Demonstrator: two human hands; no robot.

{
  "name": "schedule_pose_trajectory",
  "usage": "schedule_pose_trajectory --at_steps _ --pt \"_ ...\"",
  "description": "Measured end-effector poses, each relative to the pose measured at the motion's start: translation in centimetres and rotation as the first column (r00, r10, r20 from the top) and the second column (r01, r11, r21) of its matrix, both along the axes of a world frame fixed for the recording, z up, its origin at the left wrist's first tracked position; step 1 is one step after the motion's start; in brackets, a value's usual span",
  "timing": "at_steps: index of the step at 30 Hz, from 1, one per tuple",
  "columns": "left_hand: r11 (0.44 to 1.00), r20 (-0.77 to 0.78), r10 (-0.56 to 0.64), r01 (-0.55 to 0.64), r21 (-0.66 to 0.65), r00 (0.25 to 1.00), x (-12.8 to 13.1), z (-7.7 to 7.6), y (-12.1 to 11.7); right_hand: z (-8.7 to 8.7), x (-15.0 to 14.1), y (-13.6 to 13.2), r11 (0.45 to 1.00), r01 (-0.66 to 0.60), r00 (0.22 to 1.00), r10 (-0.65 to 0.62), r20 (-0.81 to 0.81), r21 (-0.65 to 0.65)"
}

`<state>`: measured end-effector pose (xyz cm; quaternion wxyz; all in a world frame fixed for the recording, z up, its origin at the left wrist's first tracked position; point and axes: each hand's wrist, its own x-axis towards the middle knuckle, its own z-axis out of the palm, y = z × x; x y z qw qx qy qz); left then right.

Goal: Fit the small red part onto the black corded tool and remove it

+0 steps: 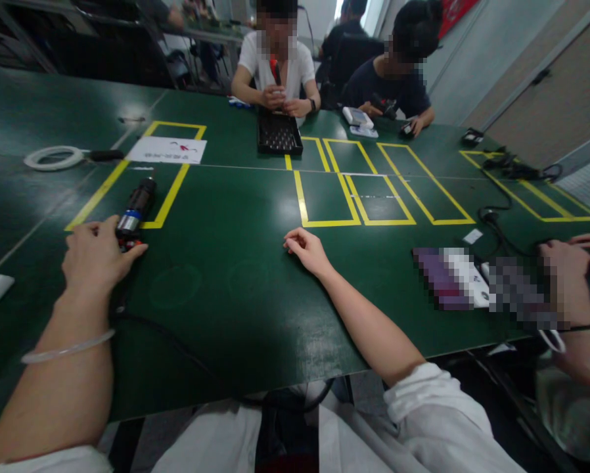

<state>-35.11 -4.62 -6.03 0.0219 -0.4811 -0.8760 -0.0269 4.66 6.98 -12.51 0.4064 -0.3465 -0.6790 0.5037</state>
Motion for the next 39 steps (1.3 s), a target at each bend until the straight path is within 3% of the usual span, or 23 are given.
schedule_pose_trajectory --at_steps 4,9,16,20,22,24,26,29,32,35,37,39 --pt "0.995 -0.001 0.033 -0.033 0.091 0.999 1.3 0.2 -0.4 -0.2 0.1 0.0 1.000 -0.019 1.000 0.019 -0.014 -0.012" --pt "0.999 0.020 0.025 -0.025 0.029 0.999 2.5 0.9 -0.8 -0.1 0.1 -0.2 0.999 -0.035 0.999 0.035 -0.005 0.007" --pt "0.992 -0.015 0.128 -0.128 -0.014 0.992 3.1 1.6 -1.1 0.0 0.1 -0.5 0.999 -0.045 0.999 0.044 0.023 0.029" --pt "0.979 0.034 0.092 -0.097 0.177 0.995 3.8 1.8 -0.9 -0.1 0.0 -0.5 0.999 -0.044 0.999 0.043 0.023 0.029" --pt "0.959 0.186 -0.007 -0.047 0.280 0.983 5.1 1.6 -0.1 0.0 0.0 -0.5 0.999 -0.044 0.999 0.044 0.019 0.019" --pt "0.935 0.462 -0.207 0.036 0.352 0.862 7.2 1.3 1.1 0.2 0.1 -0.5 0.999 -0.049 0.999 0.049 0.009 0.006" --pt "0.913 0.703 -0.377 0.113 0.393 0.603 10.0 0.9 2.5 0.4 0.1 -0.6 0.998 -0.058 0.998 0.058 -0.003 -0.003" --pt "0.899 0.820 -0.434 0.237 0.368 0.372 14.6 0.5 4.4 0.6 0.2 -0.8 0.996 -0.084 0.996 0.084 -0.023 -0.007" --pt "0.843 0.840 -0.480 0.397 0.363 0.252 18.2 0.2 5.9 0.7 0.3 -0.9 0.991 -0.132 0.990 0.131 -0.044 -0.026" --pt "0.779 0.844 -0.508 0.509 0.367 0.169 20.1 -0.4 6.8 0.8 0.3 -0.9 0.979 -0.201 0.979 0.199 -0.041 -0.037" --pt "0.769 0.850 -0.510 0.513 0.382 0.131 20.6 -1.1 7.1 0.8 0.2 -0.9 0.973 -0.228 0.973 0.227 -0.036 -0.033" --pt "0.796 0.862 -0.496 0.453 0.403 0.105 20.8 -1.8 7.1 0.7 0.2 -1.0 0.974 -0.224 0.974 0.223 -0.042 -0.031"
